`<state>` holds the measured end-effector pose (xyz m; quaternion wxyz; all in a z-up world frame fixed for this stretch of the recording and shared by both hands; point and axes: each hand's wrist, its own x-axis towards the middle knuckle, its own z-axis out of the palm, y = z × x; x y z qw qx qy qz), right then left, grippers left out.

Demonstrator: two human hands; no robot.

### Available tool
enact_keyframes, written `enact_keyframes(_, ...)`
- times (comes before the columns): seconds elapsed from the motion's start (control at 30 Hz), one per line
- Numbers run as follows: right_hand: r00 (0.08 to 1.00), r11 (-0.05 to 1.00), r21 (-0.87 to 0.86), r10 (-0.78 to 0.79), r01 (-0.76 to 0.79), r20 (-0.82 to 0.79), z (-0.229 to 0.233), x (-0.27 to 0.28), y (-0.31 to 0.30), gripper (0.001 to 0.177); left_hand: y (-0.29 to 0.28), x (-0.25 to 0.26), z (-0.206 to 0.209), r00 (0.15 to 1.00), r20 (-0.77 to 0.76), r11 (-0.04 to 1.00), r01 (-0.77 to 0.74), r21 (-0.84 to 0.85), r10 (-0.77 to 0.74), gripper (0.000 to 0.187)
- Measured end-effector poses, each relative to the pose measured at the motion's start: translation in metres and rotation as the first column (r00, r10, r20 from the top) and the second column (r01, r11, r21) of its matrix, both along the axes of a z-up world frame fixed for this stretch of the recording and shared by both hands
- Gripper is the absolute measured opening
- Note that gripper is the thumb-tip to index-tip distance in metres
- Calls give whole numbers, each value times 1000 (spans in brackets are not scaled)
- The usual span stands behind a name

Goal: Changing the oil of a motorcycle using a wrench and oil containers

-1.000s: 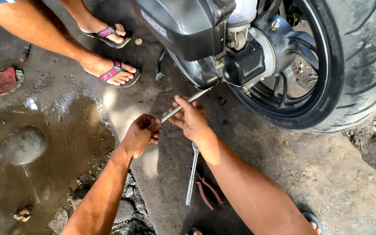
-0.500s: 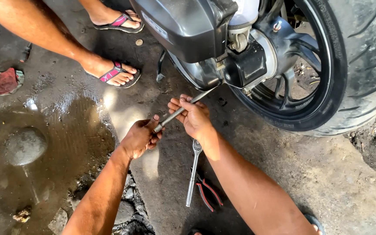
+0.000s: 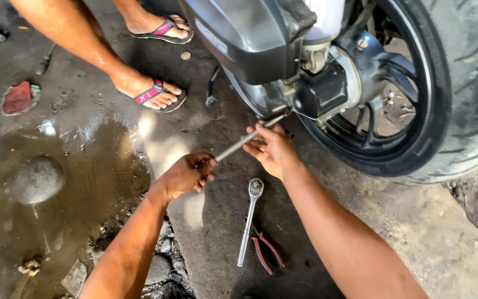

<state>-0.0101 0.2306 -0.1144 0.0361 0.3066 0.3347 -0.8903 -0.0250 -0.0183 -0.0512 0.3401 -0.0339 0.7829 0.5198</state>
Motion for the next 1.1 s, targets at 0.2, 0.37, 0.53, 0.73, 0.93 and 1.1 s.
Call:
enact_keyframes(0.2,957,930,237,289,-280,-2,53,88,-16,47,-25,1,-5,944,178,951,296,-88,-277,42)
enact_keyframes(0.37,941,207,975,340,-80,5,80,117,-3,20,3,0,-17,768,43,723,618,-307,-639,50)
enact_keyframes(0.53,953,-32,999,301,-23,31,67,118,19,15,-9,-52,-136,719,9,498,490,-715,-695,42)
enact_keyframes(0.73,952,-69,998,306,-1,22,38,110,17,10,-12,-16,-64,461,-287,404,177,-897,-840,28)
enact_keyframes(0.93,960,-226,974,278,25,40,8,104,19,21,19,66,-100,493,-440,542,78,-837,-750,28)
enact_keyframes(1.1,968,-344,939,233,-10,95,21,107,9,25,70,87,-118,737,-331,691,248,-679,-590,43)
